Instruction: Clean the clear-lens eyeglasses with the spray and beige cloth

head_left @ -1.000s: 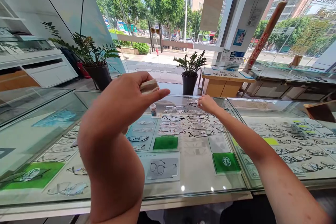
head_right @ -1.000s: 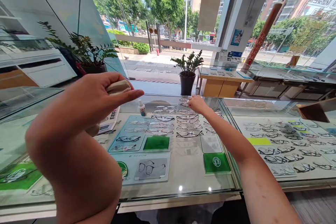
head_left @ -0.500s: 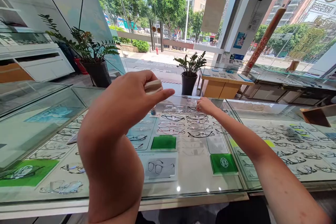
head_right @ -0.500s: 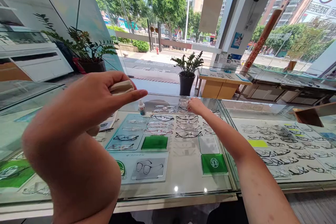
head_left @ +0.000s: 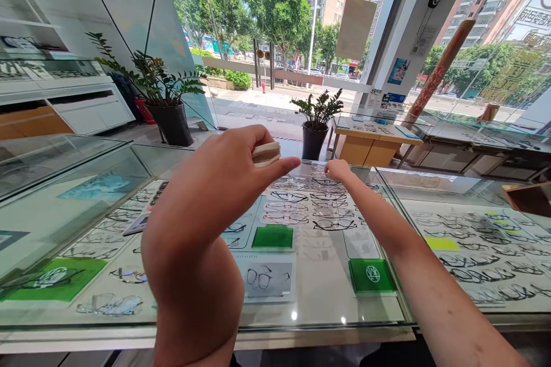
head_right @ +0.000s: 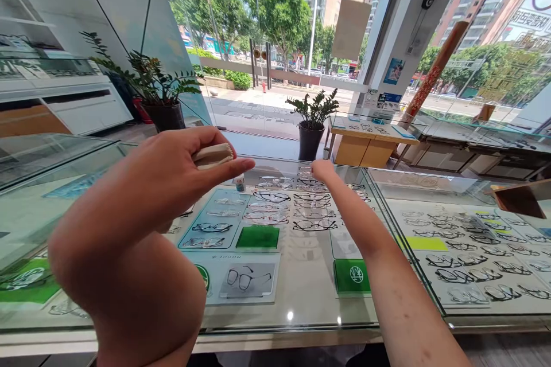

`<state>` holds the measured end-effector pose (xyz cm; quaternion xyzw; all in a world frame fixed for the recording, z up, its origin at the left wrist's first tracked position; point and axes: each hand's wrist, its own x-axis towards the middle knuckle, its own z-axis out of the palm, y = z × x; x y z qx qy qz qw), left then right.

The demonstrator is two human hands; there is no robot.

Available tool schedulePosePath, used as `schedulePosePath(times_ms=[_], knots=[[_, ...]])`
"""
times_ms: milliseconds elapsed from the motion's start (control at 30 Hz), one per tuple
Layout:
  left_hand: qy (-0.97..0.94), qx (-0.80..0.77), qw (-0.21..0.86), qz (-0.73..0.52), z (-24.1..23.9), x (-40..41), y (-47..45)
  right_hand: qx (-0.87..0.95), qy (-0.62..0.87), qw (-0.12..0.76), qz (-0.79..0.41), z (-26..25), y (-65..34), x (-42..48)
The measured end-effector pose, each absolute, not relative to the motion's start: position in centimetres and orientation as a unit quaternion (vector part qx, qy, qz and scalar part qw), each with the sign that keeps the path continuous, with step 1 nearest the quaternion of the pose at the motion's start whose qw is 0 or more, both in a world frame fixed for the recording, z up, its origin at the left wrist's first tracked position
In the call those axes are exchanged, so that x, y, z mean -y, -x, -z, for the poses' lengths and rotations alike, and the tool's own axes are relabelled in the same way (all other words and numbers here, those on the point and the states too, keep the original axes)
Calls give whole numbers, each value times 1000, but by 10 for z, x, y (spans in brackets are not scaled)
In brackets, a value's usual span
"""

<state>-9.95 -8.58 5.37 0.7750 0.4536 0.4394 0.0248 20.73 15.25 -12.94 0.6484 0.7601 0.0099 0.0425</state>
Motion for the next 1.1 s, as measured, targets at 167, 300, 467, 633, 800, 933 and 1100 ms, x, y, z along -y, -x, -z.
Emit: schedulePosePath(times_ms=[167, 300, 467, 633, 800, 933, 1100], knots=[[-785, -450, 31, -424, -54, 91, 99, -743, -668, -23, 44, 112, -207, -142], [-792, -499, 46, -348, -60, 101, 92, -739, -652, -140, 98, 81, -222, -107], [-785, -486, 54, -381, -67, 115, 63, -738, -579, -307, 159, 66, -244, -28], [-780, -429, 124, -438, -41, 84, 16, -731, -522, -418, 133, 87, -251, 33], [-695, -406, 314, -503, 45, 24, -13, -743, -469, -465, 102, 115, -251, 46], [-658, -404, 422, -475, 103, 13, -16, -748, -446, -479, 113, 130, -247, 46], [-648, -380, 502, -429, 122, 20, -22, -771, -408, -474, 119, 134, -240, 55]])
